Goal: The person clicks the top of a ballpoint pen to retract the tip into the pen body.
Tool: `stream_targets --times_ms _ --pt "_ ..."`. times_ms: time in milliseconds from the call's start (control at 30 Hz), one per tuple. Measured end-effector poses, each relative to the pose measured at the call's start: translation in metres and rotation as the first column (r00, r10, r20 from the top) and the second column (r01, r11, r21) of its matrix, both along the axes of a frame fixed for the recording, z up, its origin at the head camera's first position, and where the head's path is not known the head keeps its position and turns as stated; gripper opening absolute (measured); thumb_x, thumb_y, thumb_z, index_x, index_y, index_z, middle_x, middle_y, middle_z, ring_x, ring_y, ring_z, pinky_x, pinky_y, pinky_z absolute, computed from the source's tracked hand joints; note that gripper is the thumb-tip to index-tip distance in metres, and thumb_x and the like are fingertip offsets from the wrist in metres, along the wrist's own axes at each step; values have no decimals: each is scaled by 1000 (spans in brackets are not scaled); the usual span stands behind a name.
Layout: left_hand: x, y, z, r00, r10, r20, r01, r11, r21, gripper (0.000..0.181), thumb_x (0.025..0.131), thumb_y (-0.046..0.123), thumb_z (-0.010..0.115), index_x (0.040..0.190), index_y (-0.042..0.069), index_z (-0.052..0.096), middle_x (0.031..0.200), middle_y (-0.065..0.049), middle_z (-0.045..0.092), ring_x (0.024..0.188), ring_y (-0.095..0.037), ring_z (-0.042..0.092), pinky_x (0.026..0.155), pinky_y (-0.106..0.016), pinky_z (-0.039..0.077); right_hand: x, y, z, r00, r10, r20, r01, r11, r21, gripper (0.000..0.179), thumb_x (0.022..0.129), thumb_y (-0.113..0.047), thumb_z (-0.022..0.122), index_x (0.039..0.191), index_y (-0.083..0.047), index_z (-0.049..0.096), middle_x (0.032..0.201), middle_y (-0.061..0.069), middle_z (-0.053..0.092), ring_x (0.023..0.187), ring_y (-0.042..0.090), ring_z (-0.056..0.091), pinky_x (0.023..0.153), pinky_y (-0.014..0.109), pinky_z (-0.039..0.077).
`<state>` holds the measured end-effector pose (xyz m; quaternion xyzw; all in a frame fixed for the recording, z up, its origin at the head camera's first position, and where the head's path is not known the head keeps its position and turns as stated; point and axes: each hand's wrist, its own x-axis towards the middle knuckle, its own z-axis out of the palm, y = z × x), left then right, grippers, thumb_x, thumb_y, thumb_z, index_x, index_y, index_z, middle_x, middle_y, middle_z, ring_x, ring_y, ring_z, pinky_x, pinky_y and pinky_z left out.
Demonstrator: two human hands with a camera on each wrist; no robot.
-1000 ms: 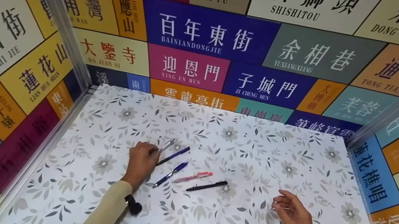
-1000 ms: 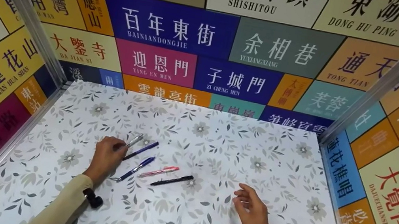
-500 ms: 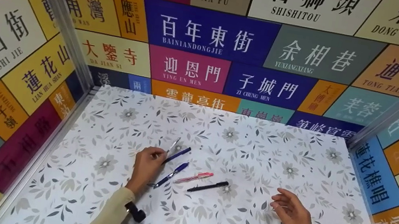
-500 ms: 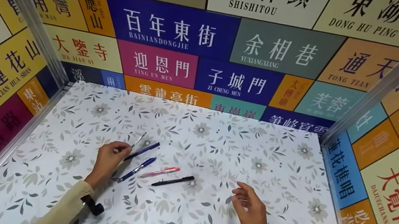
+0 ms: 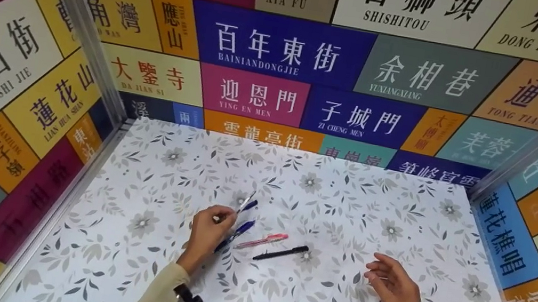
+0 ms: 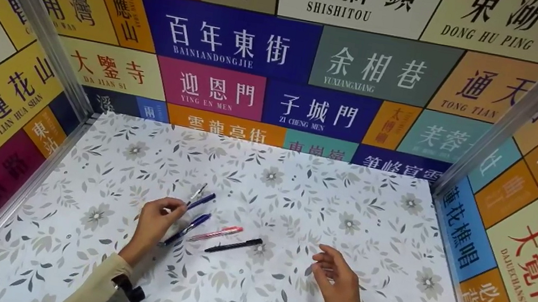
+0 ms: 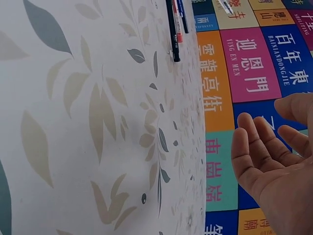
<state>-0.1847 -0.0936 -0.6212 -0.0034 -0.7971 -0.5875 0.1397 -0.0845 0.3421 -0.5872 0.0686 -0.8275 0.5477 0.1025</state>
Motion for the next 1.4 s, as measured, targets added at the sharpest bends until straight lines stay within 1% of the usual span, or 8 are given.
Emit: stream_targets --times_ms 133,300,467,567,767,900,1133,1400 --pt "6 8 3 1000 -23 -2 24 998 53 7 93 12 87 97 7 85 86 2 76 81 -14 66 74 -25 51 1 -1 2 1000 8 3 -8 1000 -11 43 102 3 74 143 -5 66 120 17 73 105 16 73 84 20 59" --pt "11 15 7 999 -45 -18 46 998 50 6 92 12 87 96 8 85 84 4 75 81 -11 66 76 -25 50 0 -3 2 1000 15 -4 -15 1000 -15 41 103 2 74 143 -4 66 120 17 74 105 16 73 85 20 59" --pt "17 22 10 996 -91 -19 92 991 97 5 94 12 87 98 9 86 87 2 78 83 -10 67 78 -26 50 -1 -6 1 999 42 -9 -42 999 -28 45 101 6 74 144 -1 64 120 23 72 104 17 74 88 21 60" --pt "20 26 13 994 -112 -10 112 986 123 4 95 12 87 98 10 86 88 1 78 83 -10 67 79 -26 49 -1 -8 1 999 51 -12 -51 998 -39 46 100 8 74 144 0 64 120 22 72 104 17 73 89 22 60" --pt "26 35 16 990 -138 -14 138 975 176 6 95 10 86 100 6 85 92 -4 80 83 -10 67 80 -25 50 -1 -13 0 999 38 -14 -38 997 -62 45 99 8 76 142 0 66 118 21 73 102 18 74 87 22 60" --pt "30 41 17 989 -150 -19 150 965 216 7 94 6 85 100 4 85 94 -9 81 80 -10 64 76 -23 51 -1 -19 1 999 44 10 -42 993 -112 45 99 8 76 142 1 66 117 25 72 103 21 75 87 24 61" --pt "37 49 21 985 -174 -8 172 962 211 5 94 4 83 98 2 83 93 -8 80 83 -9 64 79 -24 48 1 -30 3 996 81 21 -77 985 -152 44 101 12 70 144 5 63 118 26 70 103 21 75 88 25 62" --pt "42 54 24 979 -201 11 194 955 225 7 94 4 83 101 5 84 92 -6 78 86 -10 65 81 -26 47 0 -37 5 995 97 21 -92 983 -160 45 101 11 71 144 4 63 119 27 71 103 21 76 89 25 62"
